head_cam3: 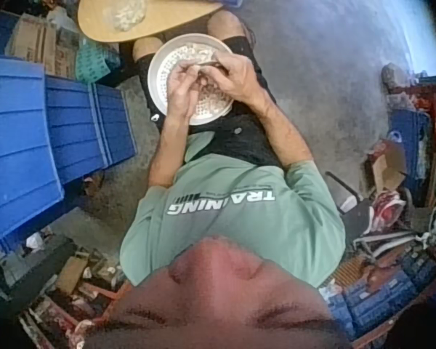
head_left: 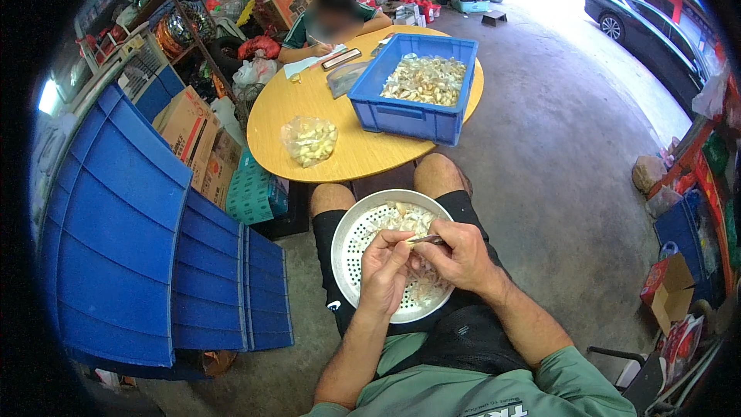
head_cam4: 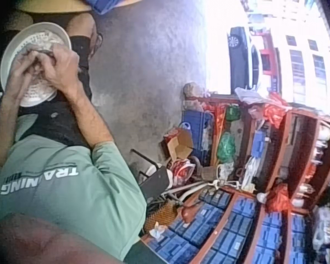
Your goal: The person sits at a table and peels garlic cloves one by one using a small knife, placing the peeled cloves into a blue crate and the skins into a white colander on their lap.
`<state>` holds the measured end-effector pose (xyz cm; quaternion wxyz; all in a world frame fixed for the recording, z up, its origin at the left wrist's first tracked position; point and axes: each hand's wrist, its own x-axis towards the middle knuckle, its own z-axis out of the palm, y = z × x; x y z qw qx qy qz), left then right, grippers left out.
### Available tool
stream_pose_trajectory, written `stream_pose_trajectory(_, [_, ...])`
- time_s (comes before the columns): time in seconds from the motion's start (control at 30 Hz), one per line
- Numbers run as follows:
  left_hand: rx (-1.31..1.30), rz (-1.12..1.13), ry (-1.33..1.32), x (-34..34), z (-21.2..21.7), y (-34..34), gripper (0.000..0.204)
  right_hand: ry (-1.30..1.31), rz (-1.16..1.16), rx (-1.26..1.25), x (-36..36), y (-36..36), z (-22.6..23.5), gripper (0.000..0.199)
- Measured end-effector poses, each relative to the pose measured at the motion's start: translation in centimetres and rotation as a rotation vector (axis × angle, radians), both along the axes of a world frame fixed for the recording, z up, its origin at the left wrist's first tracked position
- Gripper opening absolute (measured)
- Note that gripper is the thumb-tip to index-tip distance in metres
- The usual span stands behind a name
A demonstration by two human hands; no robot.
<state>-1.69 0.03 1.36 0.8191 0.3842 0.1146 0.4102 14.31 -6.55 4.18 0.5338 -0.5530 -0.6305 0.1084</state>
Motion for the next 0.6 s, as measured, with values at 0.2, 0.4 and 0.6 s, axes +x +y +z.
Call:
stream_pose_trajectory(0.2, [-0.214, -0.029, 0.005, -0.1, 0.4, -0.1, 0.021, -0.021, 0.079, -0.127, 0.4, -0.2, -0.3, 0.029])
stream_pose_trajectory(0.4, [-0.379, -0.073, -0.112, 0.0, 0.3, 0.4, 0.026, -0.093, 0.162, -0.187, 0.2, -0.5, 0.7, 0.03])
stream_pose_trajectory(0.6, [-0.355, 0.022, -0.093, 0.0, -0.2, 1.2, 0.032, -0.103, 0.171, -0.184, 0.3, -0.7, 0.9, 0.027])
